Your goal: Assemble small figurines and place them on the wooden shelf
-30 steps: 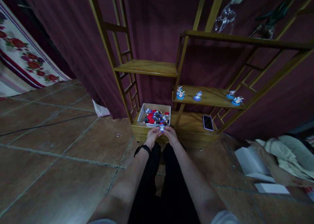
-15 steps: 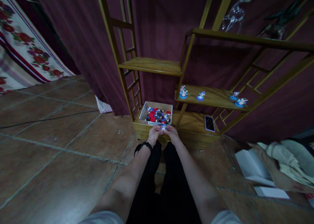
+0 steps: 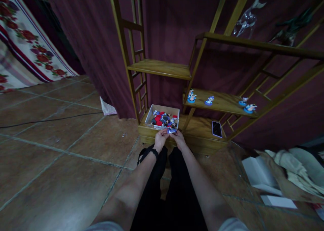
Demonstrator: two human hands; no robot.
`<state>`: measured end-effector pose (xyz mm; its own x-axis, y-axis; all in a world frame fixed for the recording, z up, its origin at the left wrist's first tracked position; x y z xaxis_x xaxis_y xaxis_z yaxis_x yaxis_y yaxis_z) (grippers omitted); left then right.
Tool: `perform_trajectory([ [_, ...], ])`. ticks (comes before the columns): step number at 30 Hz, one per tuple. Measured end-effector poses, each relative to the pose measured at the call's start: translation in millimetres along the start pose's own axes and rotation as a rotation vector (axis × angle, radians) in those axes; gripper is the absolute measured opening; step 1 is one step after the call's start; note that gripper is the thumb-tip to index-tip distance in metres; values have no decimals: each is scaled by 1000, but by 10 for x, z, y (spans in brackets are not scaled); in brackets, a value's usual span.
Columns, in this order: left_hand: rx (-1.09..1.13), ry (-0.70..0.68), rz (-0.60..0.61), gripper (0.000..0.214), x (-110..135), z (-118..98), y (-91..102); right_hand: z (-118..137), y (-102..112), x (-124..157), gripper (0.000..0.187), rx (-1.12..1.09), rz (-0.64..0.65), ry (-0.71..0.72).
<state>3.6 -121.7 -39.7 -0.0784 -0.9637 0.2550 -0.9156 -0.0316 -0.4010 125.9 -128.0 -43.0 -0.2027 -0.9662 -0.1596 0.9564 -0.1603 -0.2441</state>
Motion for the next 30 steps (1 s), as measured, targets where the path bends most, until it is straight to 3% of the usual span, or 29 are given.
perform_trajectory([
  [8,-202,-95,-43,28,30,-52,9,-2,35,3,32,62,-37,27],
  [16,-668,-322,-53,44,326,-222,-66,40,18,24,28,35,1,67],
  [20,-857,-360,-40,43,463,-266,-139,44,76,28,26,73,-21,51],
  [26,-1298,-476,35,46,507,-282,-276,21,130,29,29,18,-10,10],
  [30,-1424,-567,71,49,497,-277,-306,28,135,33,30,17,3,2],
])
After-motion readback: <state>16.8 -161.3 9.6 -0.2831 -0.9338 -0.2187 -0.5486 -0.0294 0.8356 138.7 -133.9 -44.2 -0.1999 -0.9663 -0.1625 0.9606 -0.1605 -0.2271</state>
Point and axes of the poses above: each hand's wrist, its own x-axis away from the middle knuckle, its own y-axis out of the back of the hand, z = x × y, the point moved 7 cm from there along -x, towards the middle knuckle, and after that the axes turned 11 degrees about y, right-handed, at the moved point
